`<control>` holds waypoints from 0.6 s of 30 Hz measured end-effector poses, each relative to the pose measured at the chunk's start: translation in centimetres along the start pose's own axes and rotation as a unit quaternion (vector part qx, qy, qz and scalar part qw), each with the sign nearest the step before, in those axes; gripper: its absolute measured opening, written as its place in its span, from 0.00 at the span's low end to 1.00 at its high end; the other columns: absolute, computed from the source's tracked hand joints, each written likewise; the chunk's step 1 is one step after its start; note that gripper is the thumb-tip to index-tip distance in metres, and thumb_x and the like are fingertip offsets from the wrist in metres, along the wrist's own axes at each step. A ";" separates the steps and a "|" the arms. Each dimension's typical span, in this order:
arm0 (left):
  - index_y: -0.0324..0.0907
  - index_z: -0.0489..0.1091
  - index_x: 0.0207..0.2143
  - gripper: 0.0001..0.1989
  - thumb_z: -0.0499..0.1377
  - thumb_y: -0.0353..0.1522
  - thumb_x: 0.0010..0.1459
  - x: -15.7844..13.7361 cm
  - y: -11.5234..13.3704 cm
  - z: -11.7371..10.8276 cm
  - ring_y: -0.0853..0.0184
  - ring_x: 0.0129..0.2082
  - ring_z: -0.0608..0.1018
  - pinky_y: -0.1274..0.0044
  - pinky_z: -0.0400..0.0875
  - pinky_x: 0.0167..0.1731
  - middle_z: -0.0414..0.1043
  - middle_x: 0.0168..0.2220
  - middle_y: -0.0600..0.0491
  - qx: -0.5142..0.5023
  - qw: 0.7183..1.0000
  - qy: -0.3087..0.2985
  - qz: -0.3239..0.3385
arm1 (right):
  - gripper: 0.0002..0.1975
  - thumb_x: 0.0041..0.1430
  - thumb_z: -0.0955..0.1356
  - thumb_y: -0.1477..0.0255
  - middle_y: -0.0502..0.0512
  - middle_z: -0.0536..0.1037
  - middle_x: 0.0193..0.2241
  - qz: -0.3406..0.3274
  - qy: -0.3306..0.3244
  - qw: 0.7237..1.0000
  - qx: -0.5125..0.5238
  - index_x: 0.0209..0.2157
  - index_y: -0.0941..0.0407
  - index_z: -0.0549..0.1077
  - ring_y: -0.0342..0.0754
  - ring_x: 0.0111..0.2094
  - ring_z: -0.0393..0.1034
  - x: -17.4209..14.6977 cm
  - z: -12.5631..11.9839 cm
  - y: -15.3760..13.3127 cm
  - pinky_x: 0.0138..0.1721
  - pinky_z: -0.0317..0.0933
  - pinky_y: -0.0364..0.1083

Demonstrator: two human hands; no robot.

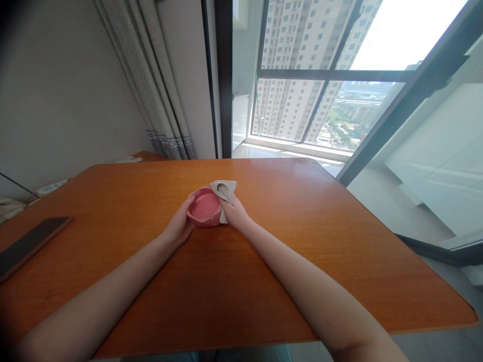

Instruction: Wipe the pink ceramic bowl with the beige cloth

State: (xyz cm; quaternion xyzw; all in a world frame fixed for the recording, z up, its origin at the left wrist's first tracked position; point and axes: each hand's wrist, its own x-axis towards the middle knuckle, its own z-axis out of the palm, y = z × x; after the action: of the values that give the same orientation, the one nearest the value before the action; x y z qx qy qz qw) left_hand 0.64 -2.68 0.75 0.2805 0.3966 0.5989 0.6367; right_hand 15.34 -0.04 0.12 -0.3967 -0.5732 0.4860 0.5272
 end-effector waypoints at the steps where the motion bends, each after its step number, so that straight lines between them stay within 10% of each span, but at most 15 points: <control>1: 0.42 0.69 0.47 0.17 0.56 0.38 0.56 0.2 0.0 -0.1 0.62 0.49 0.73 0.73 0.72 0.45 0.71 0.49 0.49 -0.024 1.000 0.007 0.013 | 0.22 0.56 0.64 0.58 0.56 0.73 0.49 -0.014 0.009 1.000 -0.001 0.48 0.55 0.70 0.55 0.52 0.65 -0.5 0.7 0.0 0.55 0.58 0.55; 10: 0.43 0.65 0.52 0.23 0.61 0.36 0.52 0.2 0.2 -0.4 0.62 0.46 0.74 0.72 0.74 0.41 0.69 0.51 0.47 0.021 0.997 -0.079 0.006 | 0.26 0.59 0.62 0.60 0.58 0.66 0.56 -0.066 0.099 0.993 -0.025 0.56 0.57 0.64 0.52 0.58 0.57 -2.2 2.3 0.1 0.62 0.46 0.53; 18: 0.42 0.69 0.48 0.19 0.60 0.36 0.53 -0.1 0.2 -0.2 0.61 0.47 0.74 0.75 0.74 0.40 0.71 0.50 0.48 0.032 0.998 -0.059 -0.005 | 0.24 0.56 0.63 0.54 0.54 0.74 0.48 -0.037 0.011 0.999 -0.011 0.48 0.54 0.72 0.55 0.54 0.64 -0.1 -0.2 -0.2 0.58 0.54 0.55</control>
State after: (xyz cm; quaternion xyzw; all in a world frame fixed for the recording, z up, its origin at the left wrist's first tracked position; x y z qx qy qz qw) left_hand 0.34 -2.77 0.86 0.3334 0.3783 0.5656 0.6526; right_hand 15.53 -0.17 0.24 -0.3863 -0.5873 0.4554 0.5463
